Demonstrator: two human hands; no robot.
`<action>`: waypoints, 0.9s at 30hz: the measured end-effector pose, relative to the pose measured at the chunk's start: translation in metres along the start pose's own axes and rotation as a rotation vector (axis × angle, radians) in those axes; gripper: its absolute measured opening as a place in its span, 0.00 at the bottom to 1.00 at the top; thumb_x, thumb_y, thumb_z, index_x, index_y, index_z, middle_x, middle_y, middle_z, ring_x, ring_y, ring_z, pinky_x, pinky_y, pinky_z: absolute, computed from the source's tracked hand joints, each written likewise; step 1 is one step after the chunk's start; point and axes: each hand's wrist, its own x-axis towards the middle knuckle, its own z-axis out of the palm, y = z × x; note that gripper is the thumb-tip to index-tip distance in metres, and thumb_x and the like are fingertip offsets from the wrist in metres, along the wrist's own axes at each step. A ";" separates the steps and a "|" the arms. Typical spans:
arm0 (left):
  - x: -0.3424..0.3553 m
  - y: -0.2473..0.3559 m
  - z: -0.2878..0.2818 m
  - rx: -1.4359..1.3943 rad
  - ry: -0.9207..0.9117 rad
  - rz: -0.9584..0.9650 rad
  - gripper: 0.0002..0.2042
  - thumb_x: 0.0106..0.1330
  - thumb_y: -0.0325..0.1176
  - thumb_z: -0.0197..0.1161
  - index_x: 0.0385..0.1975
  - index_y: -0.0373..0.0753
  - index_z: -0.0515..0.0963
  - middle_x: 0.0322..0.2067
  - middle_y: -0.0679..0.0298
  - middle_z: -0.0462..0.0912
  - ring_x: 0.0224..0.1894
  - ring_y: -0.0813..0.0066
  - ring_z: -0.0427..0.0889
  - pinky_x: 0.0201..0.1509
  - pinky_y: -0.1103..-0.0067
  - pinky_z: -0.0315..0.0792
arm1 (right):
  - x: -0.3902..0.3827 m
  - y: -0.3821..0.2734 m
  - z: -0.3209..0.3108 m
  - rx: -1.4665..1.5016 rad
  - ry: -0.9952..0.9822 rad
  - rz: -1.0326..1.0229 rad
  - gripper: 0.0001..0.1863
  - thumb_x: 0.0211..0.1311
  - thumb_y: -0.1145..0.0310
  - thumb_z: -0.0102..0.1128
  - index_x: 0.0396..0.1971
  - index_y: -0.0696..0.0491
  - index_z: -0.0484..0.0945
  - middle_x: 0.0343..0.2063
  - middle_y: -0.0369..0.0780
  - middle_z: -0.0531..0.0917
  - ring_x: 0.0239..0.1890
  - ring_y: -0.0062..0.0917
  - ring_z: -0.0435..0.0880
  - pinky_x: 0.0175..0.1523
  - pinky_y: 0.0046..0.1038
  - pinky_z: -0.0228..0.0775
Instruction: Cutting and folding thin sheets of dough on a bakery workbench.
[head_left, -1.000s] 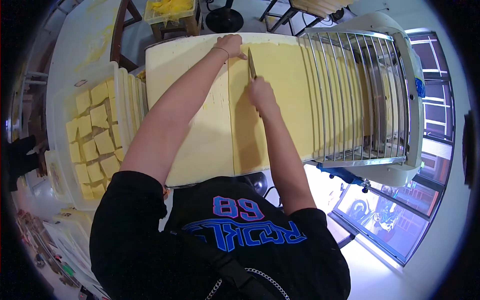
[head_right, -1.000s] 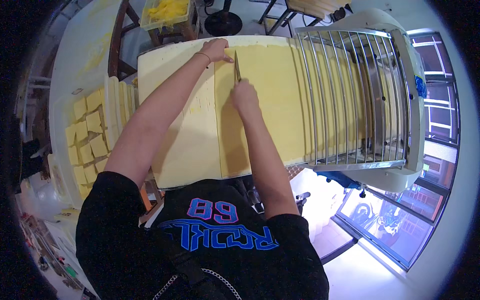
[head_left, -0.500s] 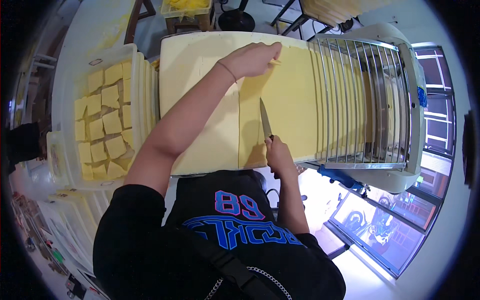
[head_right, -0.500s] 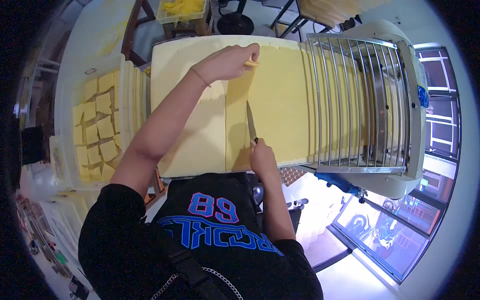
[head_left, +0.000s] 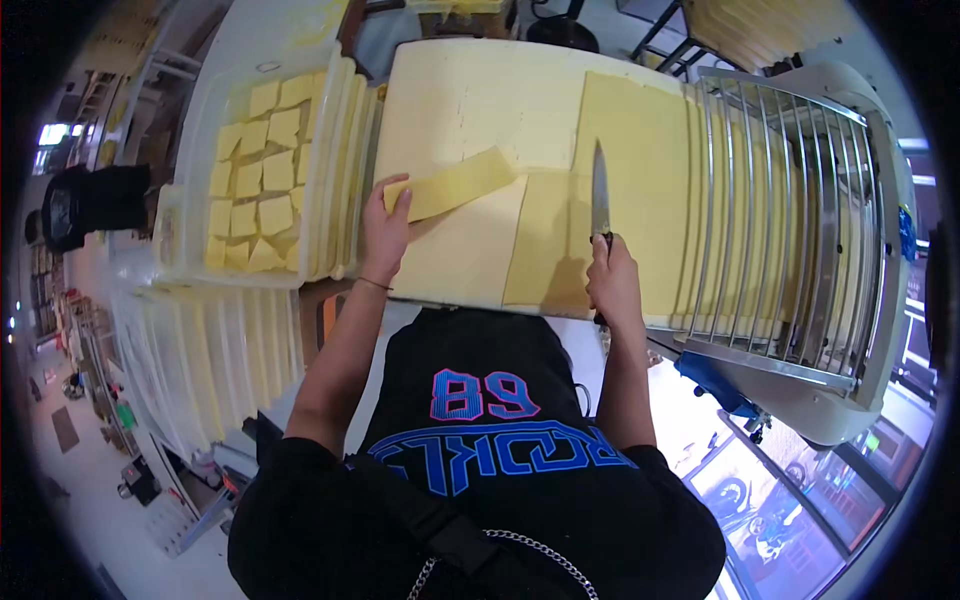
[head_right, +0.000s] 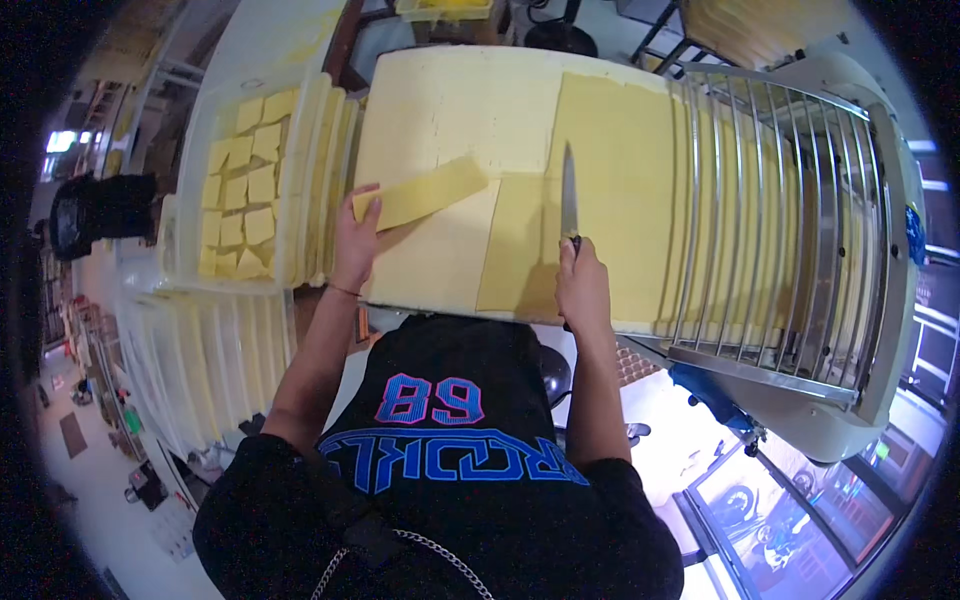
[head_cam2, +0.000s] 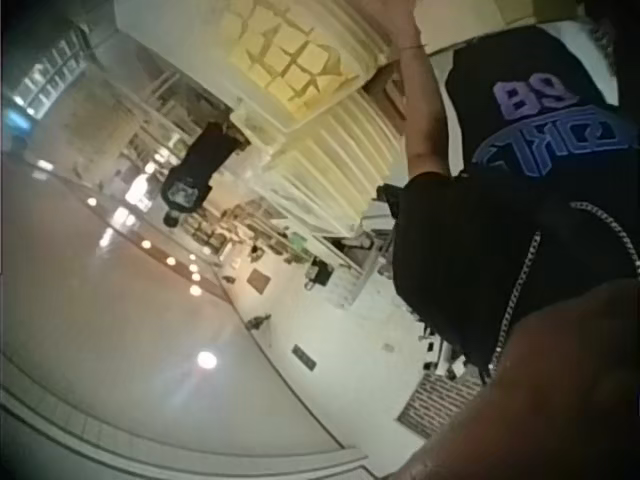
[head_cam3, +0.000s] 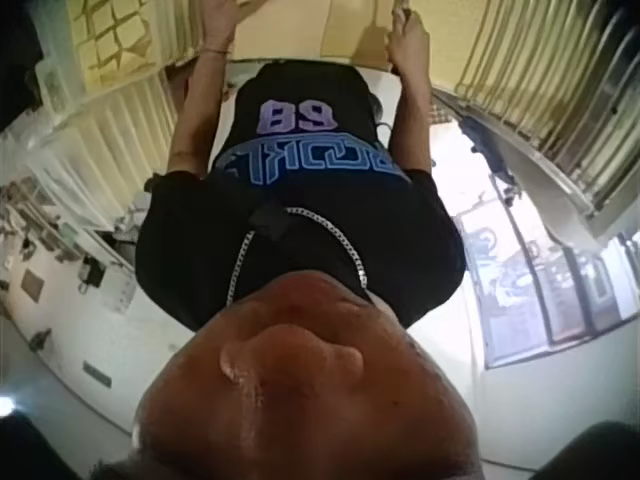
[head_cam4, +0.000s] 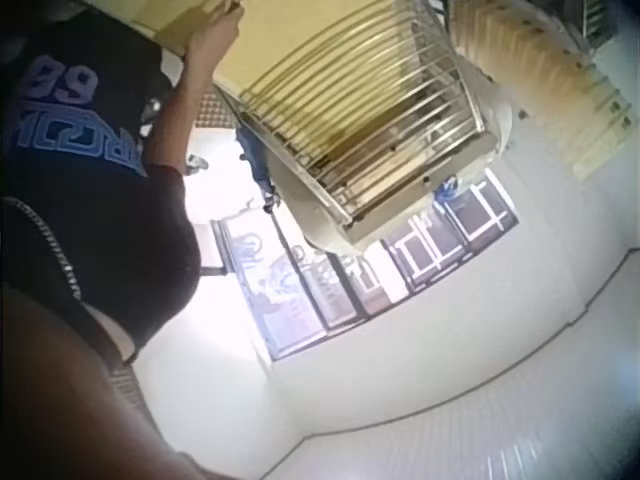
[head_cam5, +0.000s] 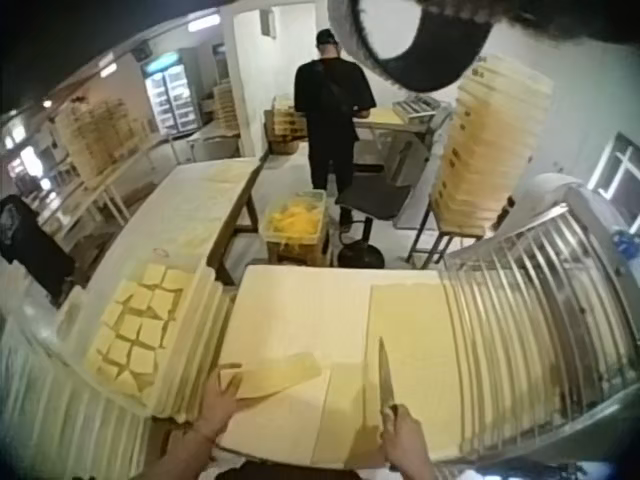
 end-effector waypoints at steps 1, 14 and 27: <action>-0.006 -0.008 -0.001 0.005 0.011 -0.005 0.13 0.68 0.25 0.54 0.51 0.37 0.73 0.49 0.59 0.76 0.45 0.72 0.77 0.51 0.80 0.73 | 0.006 0.014 0.011 -0.094 0.018 -0.159 0.16 0.71 0.59 0.43 0.37 0.59 0.69 0.18 0.42 0.74 0.15 0.32 0.71 0.21 0.33 0.63; -0.029 -0.052 -0.031 0.364 0.021 -0.063 0.15 0.62 0.33 0.63 0.48 0.38 0.75 0.32 0.61 0.77 0.34 0.73 0.77 0.35 0.78 0.72 | 0.013 -0.010 0.128 -0.548 -0.111 -0.393 0.15 0.70 0.61 0.42 0.37 0.60 0.68 0.25 0.56 0.80 0.28 0.54 0.80 0.34 0.51 0.70; -0.037 -0.074 -0.041 0.294 0.088 -0.039 0.13 0.60 0.34 0.61 0.42 0.36 0.74 0.27 0.60 0.76 0.29 0.61 0.76 0.35 0.70 0.71 | -0.020 -0.045 0.155 -0.595 -0.098 -0.446 0.16 0.69 0.61 0.44 0.38 0.62 0.68 0.26 0.58 0.80 0.29 0.56 0.79 0.37 0.51 0.70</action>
